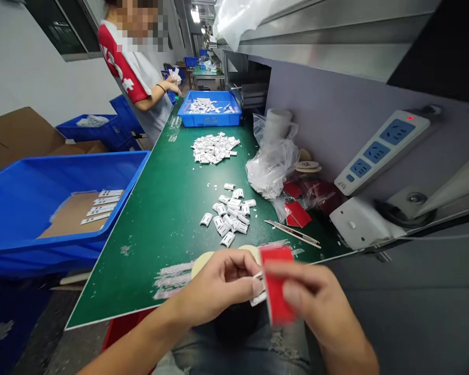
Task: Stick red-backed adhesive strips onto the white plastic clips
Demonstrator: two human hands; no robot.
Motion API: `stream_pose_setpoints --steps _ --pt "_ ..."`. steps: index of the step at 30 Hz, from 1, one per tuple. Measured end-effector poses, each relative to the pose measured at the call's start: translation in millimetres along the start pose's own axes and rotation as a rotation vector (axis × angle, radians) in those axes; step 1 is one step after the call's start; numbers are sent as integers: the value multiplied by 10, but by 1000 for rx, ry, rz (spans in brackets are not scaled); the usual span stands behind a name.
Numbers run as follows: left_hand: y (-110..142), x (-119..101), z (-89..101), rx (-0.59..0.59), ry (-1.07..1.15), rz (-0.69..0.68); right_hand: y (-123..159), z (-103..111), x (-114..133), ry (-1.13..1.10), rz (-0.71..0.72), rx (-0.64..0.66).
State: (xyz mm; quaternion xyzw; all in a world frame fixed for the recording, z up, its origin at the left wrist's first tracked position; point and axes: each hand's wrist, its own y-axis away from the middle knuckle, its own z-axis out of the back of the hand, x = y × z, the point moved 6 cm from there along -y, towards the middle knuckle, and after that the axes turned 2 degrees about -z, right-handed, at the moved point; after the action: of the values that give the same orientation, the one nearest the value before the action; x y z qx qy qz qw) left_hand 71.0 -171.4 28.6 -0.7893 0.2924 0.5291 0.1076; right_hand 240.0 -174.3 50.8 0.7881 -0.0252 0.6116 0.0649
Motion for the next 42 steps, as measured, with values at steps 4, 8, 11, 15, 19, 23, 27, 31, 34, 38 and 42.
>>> stream_pose_setpoints --steps 4,8,11,15,19,23,27,31,34,38,42 --pt "-437 -495 -102 161 -418 -61 -35 348 -111 -209 25 -320" --pt "-1257 -1240 88 -155 -788 -306 94 300 -313 -232 -119 -215" --pt "-1638 -1493 369 -280 -892 -333 192 232 -329 -212 -161 -178" --pt "-1385 -1423 899 -447 -1085 -317 217 293 -363 -256 -151 -208" --pt "-752 -915 1305 -503 -1292 -184 196 345 -552 -291 -145 -180" --pt "-378 -450 1480 -487 -1433 -87 211 168 -708 -250 -212 -71" --pt "-175 -404 1472 -460 -1480 -125 229 -30 -689 -209 -208 -45" --pt "-92 -447 1359 -293 -1421 -189 229 -150 -679 -177 -196 -31" --pt "-136 -456 1416 -276 -1300 -224 246 -227 -682 -174 -198 4" --pt "-82 -513 1686 -499 -1033 -285 282 -221 -687 -193 -215 -64" --pt "278 -525 1721 -699 -718 -328 293 -194 -761 -218 -224 -97"
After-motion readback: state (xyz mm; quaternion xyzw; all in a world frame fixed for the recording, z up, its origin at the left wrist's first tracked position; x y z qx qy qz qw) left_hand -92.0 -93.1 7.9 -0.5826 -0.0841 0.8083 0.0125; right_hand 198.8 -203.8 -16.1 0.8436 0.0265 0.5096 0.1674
